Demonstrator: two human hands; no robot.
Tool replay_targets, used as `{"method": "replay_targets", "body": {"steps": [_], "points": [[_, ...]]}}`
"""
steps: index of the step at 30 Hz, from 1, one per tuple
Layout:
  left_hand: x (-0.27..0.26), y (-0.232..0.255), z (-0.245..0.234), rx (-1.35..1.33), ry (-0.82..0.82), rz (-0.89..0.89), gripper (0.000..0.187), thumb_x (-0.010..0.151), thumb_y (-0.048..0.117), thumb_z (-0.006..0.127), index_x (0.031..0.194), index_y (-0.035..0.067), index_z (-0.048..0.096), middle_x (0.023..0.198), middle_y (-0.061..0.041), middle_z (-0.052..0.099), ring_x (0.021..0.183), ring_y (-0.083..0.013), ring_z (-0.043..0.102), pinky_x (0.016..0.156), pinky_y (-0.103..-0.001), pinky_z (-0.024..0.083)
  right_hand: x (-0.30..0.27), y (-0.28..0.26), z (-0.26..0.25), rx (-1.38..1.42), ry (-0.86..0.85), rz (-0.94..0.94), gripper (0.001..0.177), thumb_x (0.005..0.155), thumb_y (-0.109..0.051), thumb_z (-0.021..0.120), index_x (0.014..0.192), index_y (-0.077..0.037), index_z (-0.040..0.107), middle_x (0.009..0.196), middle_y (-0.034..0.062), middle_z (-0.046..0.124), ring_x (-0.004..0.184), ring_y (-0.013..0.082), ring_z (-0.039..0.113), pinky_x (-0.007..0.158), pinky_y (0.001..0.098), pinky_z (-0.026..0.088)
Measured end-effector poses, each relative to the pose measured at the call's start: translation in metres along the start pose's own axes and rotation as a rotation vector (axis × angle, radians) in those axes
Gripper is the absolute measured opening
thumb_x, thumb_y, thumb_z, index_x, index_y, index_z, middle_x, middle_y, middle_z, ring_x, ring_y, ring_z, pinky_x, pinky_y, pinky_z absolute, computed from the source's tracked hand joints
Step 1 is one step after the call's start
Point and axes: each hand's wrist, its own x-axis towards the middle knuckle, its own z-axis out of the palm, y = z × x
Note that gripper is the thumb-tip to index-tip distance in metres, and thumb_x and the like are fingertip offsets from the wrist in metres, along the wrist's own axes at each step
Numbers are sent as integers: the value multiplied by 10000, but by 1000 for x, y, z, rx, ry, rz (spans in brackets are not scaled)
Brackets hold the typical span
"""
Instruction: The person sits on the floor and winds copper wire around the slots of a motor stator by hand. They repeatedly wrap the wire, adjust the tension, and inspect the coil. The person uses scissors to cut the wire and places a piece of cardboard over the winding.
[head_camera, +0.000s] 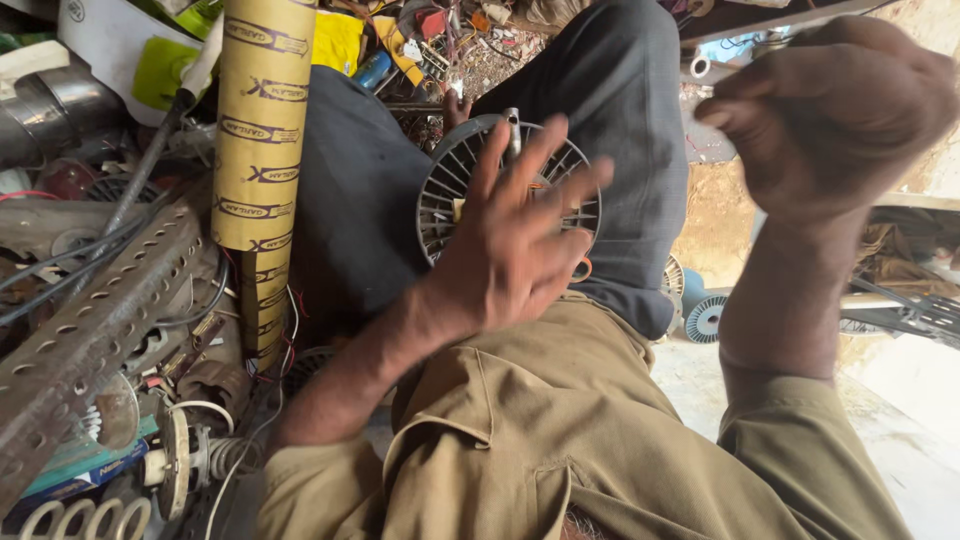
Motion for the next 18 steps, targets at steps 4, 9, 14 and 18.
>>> {"method": "replay_targets", "body": {"steps": [4,9,14,18], "points": [[-38,12,13,223,4,69,131,1045,175,735,1074,54,776,1445,-70,626,1515,-347,383,1275,-683,176,-40,44,5,105,-45,101,215,1021,-145,872,1008,36,756,897,118,766,788,153,724,704,257,518],[-66,14,26,530,-8,57,194,1110,225,658,1136,89,794,1421,-53,669,1521,-291,381,1302,-630,131,-64,82,66,442,-79,420,186,1047,-64,880,954,32,751,899,93,713,804,113,672,723,223,504],[-73,17,28,611,2,3,171,1132,245,655,1160,120,768,1427,-61,674,1503,-322,415,1271,-639,121,-39,94,104,461,-176,457,128,990,-28,857,943,24,750,904,54,724,821,95,664,744,235,523],[-76,12,24,474,44,2,161,1104,213,663,1207,108,729,1406,-78,678,1472,-349,427,1226,-718,120,-39,116,109,373,-147,372,154,965,-22,844,883,28,724,854,40,725,764,89,654,676,240,518]]}}
